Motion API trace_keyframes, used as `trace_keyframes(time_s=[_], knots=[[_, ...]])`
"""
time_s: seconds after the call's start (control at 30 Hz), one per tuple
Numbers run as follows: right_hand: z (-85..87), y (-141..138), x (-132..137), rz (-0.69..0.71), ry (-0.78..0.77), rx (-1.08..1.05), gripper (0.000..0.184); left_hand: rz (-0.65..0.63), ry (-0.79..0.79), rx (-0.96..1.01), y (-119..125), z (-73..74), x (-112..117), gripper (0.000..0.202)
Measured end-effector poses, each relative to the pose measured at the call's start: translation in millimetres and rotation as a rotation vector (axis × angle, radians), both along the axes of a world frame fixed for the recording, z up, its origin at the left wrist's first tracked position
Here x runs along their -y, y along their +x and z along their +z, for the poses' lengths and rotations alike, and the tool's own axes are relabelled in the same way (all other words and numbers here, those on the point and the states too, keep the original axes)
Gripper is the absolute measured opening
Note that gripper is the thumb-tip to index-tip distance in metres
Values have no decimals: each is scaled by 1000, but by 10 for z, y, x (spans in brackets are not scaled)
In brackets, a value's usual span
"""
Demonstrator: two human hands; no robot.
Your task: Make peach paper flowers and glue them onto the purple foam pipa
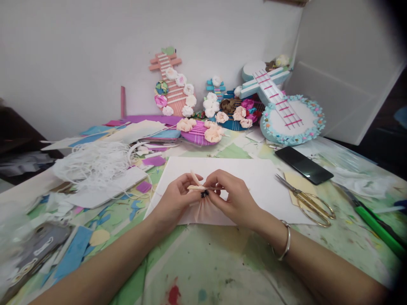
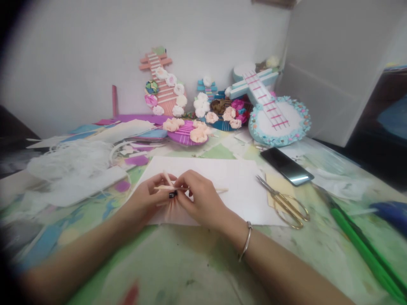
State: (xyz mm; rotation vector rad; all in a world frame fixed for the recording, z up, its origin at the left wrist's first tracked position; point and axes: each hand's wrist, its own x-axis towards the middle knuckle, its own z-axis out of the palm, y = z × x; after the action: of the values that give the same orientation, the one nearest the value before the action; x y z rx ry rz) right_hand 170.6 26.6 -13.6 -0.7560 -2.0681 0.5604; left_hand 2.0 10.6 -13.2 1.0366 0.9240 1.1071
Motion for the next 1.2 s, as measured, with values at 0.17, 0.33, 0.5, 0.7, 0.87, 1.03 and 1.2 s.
trace_keyframes(time_s=[0.17, 0.33, 0.5, 0.7, 0.87, 1.03, 1.2], knots=[[0, -7, -1, 4, 23, -12, 15, 12, 36, -18, -11, -33, -19, 40], [-8, 14, -22, -27, 111, 8, 11, 108, 293, -93, -38, -85, -44, 46], [-15, 38, -57, -70, 280, 58, 16, 279, 620, -371, -80, -69, -29, 39], [-51, 42, -62, -74, 331, 75, 16, 365, 869, -834, -79, -10, 14, 9], [-59, 48, -53, -88, 356, 96, 12, 374, 897, -893, -81, -21, -3, 4], [-55, 55, -48, -129, 354, 184, 11, 310, 771, -897, -99, -48, -22, 5], [-43, 74, -48, -198, 349, 257, 7, 291, 702, -893, -98, -44, -14, 6]])
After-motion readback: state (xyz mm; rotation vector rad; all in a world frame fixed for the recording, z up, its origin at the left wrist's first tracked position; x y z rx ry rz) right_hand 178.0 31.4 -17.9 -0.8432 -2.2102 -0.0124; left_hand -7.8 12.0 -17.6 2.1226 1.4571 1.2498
